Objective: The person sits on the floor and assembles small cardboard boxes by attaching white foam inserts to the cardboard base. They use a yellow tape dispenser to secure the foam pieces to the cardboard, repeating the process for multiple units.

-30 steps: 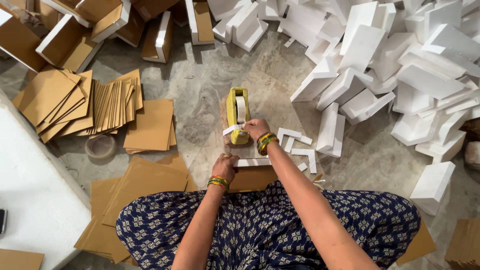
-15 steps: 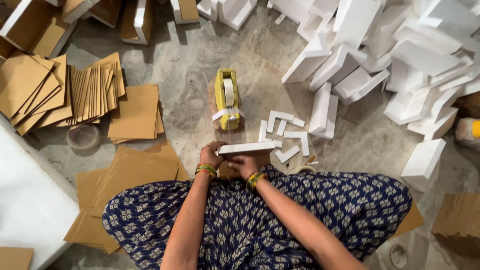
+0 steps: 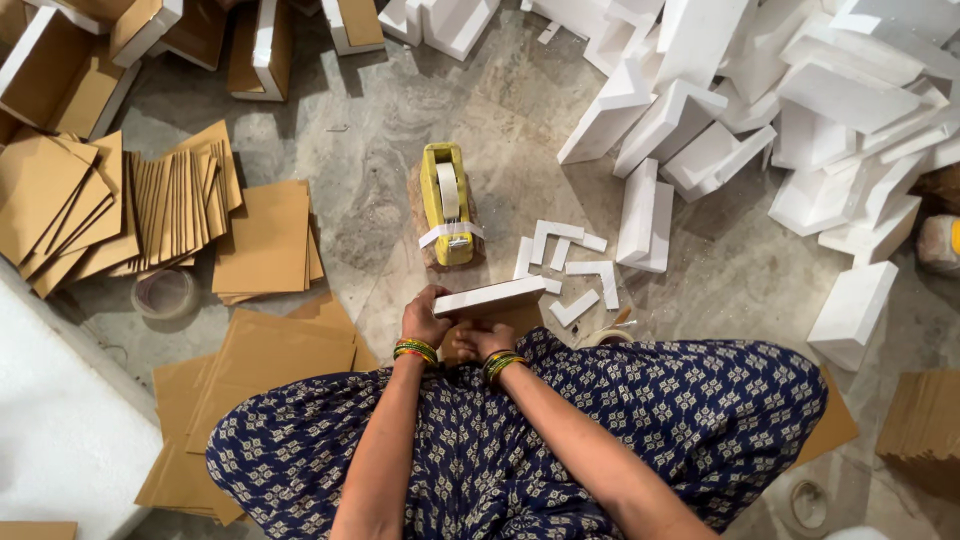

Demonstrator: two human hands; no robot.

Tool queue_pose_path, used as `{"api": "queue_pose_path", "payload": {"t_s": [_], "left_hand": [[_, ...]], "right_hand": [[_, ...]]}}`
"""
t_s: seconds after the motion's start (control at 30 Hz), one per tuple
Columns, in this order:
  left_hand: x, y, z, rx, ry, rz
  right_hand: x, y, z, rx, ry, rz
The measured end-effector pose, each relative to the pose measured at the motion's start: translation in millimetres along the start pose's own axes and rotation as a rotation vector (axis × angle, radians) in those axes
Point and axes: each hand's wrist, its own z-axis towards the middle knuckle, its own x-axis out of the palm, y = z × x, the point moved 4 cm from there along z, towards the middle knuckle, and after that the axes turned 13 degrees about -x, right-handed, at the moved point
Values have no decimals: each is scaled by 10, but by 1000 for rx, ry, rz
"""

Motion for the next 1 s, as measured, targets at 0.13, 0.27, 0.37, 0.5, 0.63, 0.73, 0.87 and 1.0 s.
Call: {"api": "queue_pose_path", "payload": {"t_s": [0.13, 0.27, 0.37, 0.5, 0.63, 0.73, 0.87, 1.0], "left_hand": [[-2, -33, 28, -51, -7, 6], [28, -7, -12, -32, -20, -19], [19, 0, 29, -24, -9, 0], [43, -47, 30, -12, -37, -5], [-25, -91, 105, -113, -48, -15], [47, 46, -105, -102, -52, -107], [147, 80, 130, 138, -20, 2], [306, 409, 234, -55, 126, 154]], "right_hand": [[15, 500, -202, -561, -183, -746], [243, 950, -121, -840, -156, -715], [423, 1167, 292, -842, 18, -855], [341, 972, 948, -386, 247, -1020], [262, 750, 1518, -149, 360, -1019], [141, 375, 1585, -9, 432, -1039], [170, 452, 1755, -16, 424, -1183], [186, 542, 1392, -112, 463, -1304]]}}
